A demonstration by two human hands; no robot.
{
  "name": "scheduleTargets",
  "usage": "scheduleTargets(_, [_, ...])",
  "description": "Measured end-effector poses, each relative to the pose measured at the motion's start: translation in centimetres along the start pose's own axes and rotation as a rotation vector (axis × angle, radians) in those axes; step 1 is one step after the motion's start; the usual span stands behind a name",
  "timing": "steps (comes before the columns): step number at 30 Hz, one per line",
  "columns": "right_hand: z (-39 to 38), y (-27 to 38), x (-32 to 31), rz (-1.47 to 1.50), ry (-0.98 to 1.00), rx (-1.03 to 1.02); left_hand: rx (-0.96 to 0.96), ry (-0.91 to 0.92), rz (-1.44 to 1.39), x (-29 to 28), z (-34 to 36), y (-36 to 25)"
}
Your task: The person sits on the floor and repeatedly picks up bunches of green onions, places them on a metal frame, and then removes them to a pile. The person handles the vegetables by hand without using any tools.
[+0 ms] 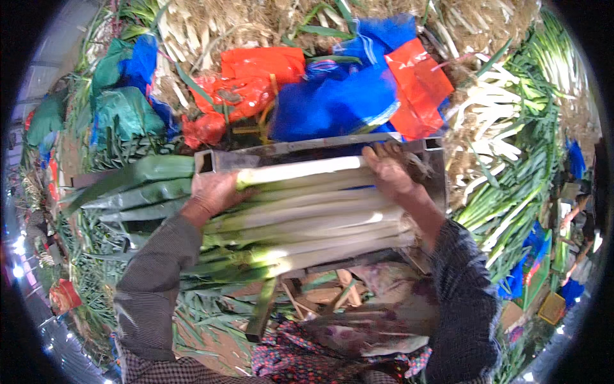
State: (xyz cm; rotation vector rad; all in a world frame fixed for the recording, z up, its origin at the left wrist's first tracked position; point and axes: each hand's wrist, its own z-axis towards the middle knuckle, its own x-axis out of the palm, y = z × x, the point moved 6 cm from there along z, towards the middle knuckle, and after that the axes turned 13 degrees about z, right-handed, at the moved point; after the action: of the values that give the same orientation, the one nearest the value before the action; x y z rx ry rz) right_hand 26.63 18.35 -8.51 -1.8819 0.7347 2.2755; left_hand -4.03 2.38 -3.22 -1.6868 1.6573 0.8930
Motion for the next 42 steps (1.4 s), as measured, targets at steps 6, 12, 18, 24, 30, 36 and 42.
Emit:
scheduleTargets(6, [0.6,-0.2,3.3,-1.031,-0.316,-0.144,0.143,-0.404,0.155,-3.2,-0.5,-1.5])
scheduleTargets(12, [1.5,-1.5,3.6,0.064,-0.114,0.23,0.101,-0.439,0.574,-5.0,-2.4,-6.9])
scheduleTargets(18, [1.4,-1.3,3.6,0.186,-0.049,0.264,0.042,-0.648,0.29,-5.5,5.6,-13.3])
scheduleTargets(24, [2.6,0.0,-1.4,0.163,0.045,0.345,-0.079,-0.605,0.255,-3.8,7.7,-13.1])
scheduleTargets(30, [-8.1,-1.2,-20.3,0.444,-0.405,0.104,-0.069,-0.532,0.287,-3.4,7.7,-12.7])
scheduleTargets(36, [-37.4,-12.2,-21.5,0.61,-0.65,1.093,-0.059,-0.497,0.248,-3.1,8.3,-12.1])
scheduleTargets(42, [-52.1,-2.2,0.4,0.804,-0.57,1.479,0.043,-0.542,0.221,-2.5,8.8,-10.6])
